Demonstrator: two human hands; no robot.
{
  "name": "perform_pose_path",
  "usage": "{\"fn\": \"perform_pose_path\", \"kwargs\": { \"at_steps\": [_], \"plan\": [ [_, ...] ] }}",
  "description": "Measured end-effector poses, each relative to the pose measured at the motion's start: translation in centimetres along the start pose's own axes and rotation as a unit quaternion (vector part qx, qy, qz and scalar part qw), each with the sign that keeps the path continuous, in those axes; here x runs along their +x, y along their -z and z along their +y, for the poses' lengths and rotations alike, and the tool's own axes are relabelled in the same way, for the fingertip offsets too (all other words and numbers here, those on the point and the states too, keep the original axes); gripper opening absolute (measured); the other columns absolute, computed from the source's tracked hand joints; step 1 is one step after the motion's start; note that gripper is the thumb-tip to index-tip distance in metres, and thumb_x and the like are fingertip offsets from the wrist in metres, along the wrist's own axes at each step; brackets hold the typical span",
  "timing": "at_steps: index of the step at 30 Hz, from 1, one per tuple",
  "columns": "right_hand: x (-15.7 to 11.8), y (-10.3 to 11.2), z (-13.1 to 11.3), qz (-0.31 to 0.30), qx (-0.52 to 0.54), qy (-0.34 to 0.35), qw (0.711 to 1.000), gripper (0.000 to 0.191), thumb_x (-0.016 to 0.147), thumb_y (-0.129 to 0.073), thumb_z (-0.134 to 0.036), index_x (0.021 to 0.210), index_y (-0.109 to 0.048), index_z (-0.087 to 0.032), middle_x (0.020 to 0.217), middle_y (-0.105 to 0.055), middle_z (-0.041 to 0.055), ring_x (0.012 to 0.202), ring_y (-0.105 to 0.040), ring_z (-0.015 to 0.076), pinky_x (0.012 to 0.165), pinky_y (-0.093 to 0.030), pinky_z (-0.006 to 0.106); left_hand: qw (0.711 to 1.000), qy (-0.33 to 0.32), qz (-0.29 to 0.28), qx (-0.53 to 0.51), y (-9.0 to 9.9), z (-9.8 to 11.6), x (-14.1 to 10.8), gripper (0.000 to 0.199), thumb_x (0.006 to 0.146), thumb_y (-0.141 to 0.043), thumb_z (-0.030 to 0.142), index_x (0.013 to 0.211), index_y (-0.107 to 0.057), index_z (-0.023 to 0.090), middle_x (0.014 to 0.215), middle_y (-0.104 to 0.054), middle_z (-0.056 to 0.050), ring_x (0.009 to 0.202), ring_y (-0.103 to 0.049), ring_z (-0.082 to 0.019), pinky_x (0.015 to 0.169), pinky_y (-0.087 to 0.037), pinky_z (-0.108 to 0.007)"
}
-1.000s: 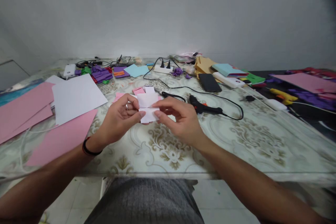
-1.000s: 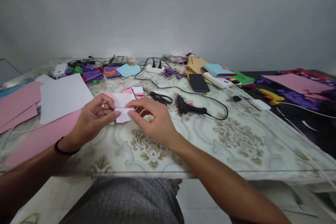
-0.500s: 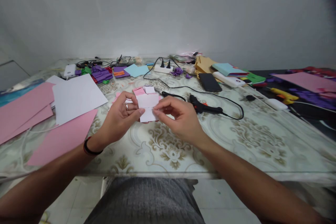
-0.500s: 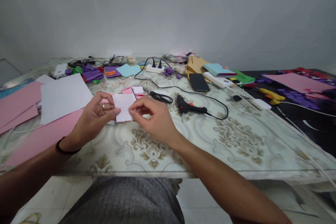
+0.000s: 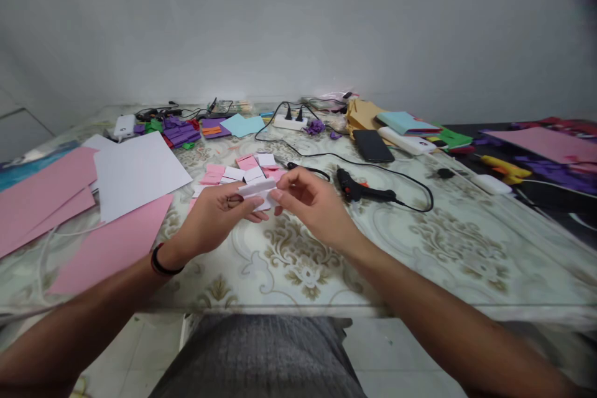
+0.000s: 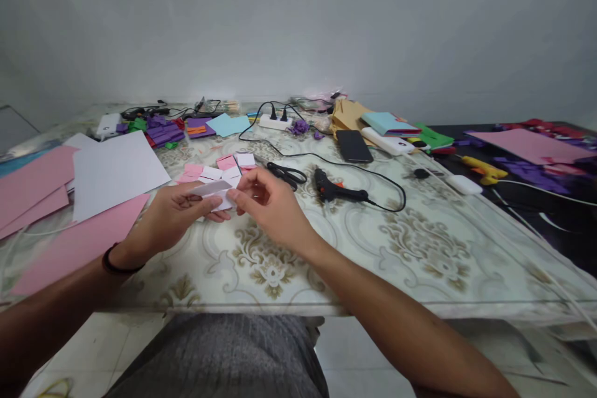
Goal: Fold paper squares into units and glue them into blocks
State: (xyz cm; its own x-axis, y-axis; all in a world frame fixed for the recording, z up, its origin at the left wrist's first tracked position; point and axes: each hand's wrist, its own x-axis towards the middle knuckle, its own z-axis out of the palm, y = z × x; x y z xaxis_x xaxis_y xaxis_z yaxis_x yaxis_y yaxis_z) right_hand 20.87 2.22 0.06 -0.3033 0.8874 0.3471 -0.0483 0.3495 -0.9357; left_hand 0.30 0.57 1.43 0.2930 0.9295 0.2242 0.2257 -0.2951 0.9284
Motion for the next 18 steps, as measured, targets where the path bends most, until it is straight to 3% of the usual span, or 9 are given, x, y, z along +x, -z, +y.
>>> {"fn": "perform_pose_path", "kwargs": {
  "at_steps": [3,7,12,16,18],
  "plan": [
    [0.18,0.0,0.01,-0.027,-0.017,-0.029,0.999,0.035,0.087,-0.075,-0.051,0.081,-0.066,-0.018,0.074,-0.064,-0.0002,0.065,-0.062,0.0133,0.066,-0.053,0.029,0.99,-0.079,0.031,0.113,-0.02,-0.47,-0.12,0.022,0.093,-0.072,0.034,0.107,-0.082,0.02,0.096,-0.084,-0.004,0.076,-0.078,-0.019,0.065,-0.061,-0.024],
    [0.22,-0.02,0.11,-0.02,0.003,-0.023,1.0,0.034,0.084,-0.078,-0.051,0.086,-0.072,-0.018,0.081,-0.068,0.0014,0.066,-0.06,0.0132,0.066,-0.054,0.029,0.97,-0.139,0.027,0.199,-0.08,-0.26,-0.29,0.027,0.095,-0.07,0.034,0.117,-0.08,0.022,0.109,-0.082,-0.004,0.086,-0.076,-0.018,0.07,-0.057,-0.022],
    [0.19,-0.03,0.25,-0.012,-0.013,-0.038,0.999,0.028,0.084,-0.078,-0.045,0.084,-0.072,-0.018,0.079,-0.067,0.0008,0.064,-0.061,0.013,0.063,-0.052,0.028,0.961,-0.12,0.042,0.244,-0.05,0.35,-0.55,0.029,0.1,-0.058,0.035,0.103,-0.08,0.018,0.09,-0.082,-0.002,0.072,-0.069,-0.015,0.062,-0.048,-0.023],
    [0.06,-0.21,0.25,-0.001,-0.026,-0.041,0.999,0.025,0.084,-0.076,-0.041,0.083,-0.07,-0.017,0.075,-0.065,-0.0003,0.061,-0.061,0.0123,0.06,-0.05,0.026,0.962,-0.089,0.037,0.257,0.05,0.07,-0.44,0.031,0.098,-0.058,0.037,0.086,-0.078,0.016,0.071,-0.075,0.0,0.06,-0.059,-0.014,0.053,-0.039,-0.024],
    [-0.05,-0.35,0.22,0.002,-0.032,-0.039,0.999,0.023,0.085,-0.075,-0.04,0.085,-0.07,-0.017,0.075,-0.065,0.0,0.062,-0.061,0.0128,0.061,-0.05,0.027,0.967,-0.069,0.026,0.243,0.09,-0.18,-0.31,0.031,0.097,-0.061,0.039,0.086,-0.078,0.016,0.073,-0.075,-0.001,0.062,-0.06,-0.015,0.055,-0.04,-0.024]
  ]
}}
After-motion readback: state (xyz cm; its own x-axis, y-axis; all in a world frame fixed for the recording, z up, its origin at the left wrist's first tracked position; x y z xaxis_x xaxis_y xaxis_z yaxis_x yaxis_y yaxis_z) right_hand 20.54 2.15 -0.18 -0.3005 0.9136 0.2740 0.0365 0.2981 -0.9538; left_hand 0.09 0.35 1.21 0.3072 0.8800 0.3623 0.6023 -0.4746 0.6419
